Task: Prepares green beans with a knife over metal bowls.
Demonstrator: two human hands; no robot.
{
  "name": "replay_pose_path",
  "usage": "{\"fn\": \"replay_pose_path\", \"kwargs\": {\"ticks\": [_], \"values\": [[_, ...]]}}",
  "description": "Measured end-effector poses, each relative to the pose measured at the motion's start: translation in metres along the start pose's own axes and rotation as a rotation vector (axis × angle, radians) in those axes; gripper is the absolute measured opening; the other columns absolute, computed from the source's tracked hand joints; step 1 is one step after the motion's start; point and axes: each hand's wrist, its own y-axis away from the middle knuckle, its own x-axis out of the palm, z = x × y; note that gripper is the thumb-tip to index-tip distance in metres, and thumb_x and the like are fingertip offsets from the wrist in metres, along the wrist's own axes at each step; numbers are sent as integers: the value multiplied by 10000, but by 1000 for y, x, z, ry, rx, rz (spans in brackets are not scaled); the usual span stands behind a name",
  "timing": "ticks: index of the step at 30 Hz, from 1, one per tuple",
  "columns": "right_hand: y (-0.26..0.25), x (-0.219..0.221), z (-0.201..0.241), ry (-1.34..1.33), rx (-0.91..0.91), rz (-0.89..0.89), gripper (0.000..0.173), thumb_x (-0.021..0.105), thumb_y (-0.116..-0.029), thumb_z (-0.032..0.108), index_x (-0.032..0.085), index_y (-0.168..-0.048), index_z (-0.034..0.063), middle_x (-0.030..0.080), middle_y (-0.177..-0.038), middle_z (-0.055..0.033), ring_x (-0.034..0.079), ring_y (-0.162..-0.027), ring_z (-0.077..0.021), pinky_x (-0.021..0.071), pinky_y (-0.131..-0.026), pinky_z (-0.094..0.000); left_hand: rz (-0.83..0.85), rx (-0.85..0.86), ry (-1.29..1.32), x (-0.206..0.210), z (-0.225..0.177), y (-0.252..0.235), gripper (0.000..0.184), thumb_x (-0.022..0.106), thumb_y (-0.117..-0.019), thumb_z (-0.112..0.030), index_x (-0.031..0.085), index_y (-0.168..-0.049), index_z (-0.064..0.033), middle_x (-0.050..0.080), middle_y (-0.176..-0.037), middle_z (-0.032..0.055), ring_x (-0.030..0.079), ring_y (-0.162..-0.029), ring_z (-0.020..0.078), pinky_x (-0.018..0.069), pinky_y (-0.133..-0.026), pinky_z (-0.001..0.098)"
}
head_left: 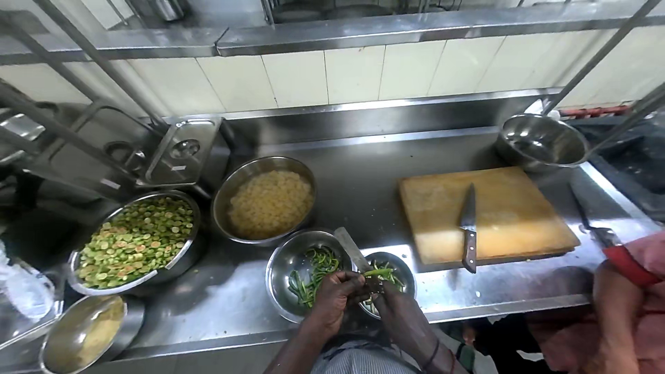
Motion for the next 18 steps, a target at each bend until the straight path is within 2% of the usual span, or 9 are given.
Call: {"fn": "replay_pose_path", "kwargs": {"ticks": [2, 3, 5, 6, 8, 11, 13, 15, 18], "values": [[-1, -1, -3, -22, -9, -56, 369, 427, -1085, 327, 623, -1221, 45, 661, -866, -130, 673, -829, -292, 542, -808, -490, -27, 17, 22, 2, -2, 0, 95, 621, -997, -11, 642, -984, 80, 728, -917, 213, 744, -811, 283, 633, -790, 398], [0, 1, -8, -72, -30, -154, 371, 447, -1076, 309, 636, -1242, 36, 667, -837, -120, 674, -789, -276, 553, -777, -477, -43, 20, 43, 2, -3, 0, 99, 610, -1005, -15, 641, -995, 78, 736, -947, 222, 751, -834, 291, 631, -797, 395], [-4, 4, -21, -240, -50, -337, 380, 487, -1061, 289, 629, -1318, 49, 651, -764, -74, 640, -656, -215, 559, -658, -431, -57, 19, 70, 1, -7, -1, 101, 598, -1013, -23, 633, -1011, 72, 740, -990, 227, 755, -864, 299, 629, -810, 388], [-7, 2, -26, -348, -33, -359, 346, 499, -1057, 295, 630, -1273, 59, 621, -730, -55, 615, -601, -193, 553, -599, -408, -50, 18, 72, 0, -8, 0, 107, 594, -1017, -29, 633, -1017, 71, 738, -1005, 228, 753, -869, 299, 627, -815, 390], [-11, -5, -30, -531, 19, -282, 341, 574, -1032, 355, 612, -1198, 60, 612, -742, -54, 605, -580, -186, 553, -569, -389, -8, 18, 51, 0, -7, 1, 115, 586, -1023, -42, 633, -1033, 62, 732, -1018, 219, 745, -859, 282, 624, -803, 385], [-13, -10, -27, -720, 35, -112, 529, 669, -959, 415, 584, -1339, 58, 639, -818, -54, 592, -592, -167, 539, -548, -354, 79, 27, -18, 5, 0, -1, 118, 608, -1012, -53, 650, -1041, 53, 714, -982, 189, 716, -825, 246, 615, -791, 376], [-14, -5, -26, -793, 22, -69, 406, 623, -987, 418, 632, -1169, 54, 568, -709, -20, 519, -518, -141, 484, -488, -322, 118, 52, -109, 9, 5, -2, 100, 643, -987, -50, 665, -1014, 44, 712, -940, 157, 702, -802, 214, 609, -782, 355], [-15, -2, -27, -803, 31, -81, 362, 572, -1030, 397, 648, -1034, 43, 545, -665, -22, 493, -493, -139, 467, -472, -322, 156, 109, -217, 13, 8, -4, 89, 668, -967, -48, 680, -1007, 30, 697, -911, 111, 679, -797, 178, 596, -777, 329], [-18, 1, -31, -707, 36, -112, 359, 547, -1046, 384, 641, -994, 42, 556, -669, -30, 515, -505, -144, 479, -484, -331, 243, 250, -449, 14, 6, -6, 174, 665, -974, -73, 710, -1122, 5, 718, -1031, 63, 686, -928, 126, 581, -879, 303]]}}
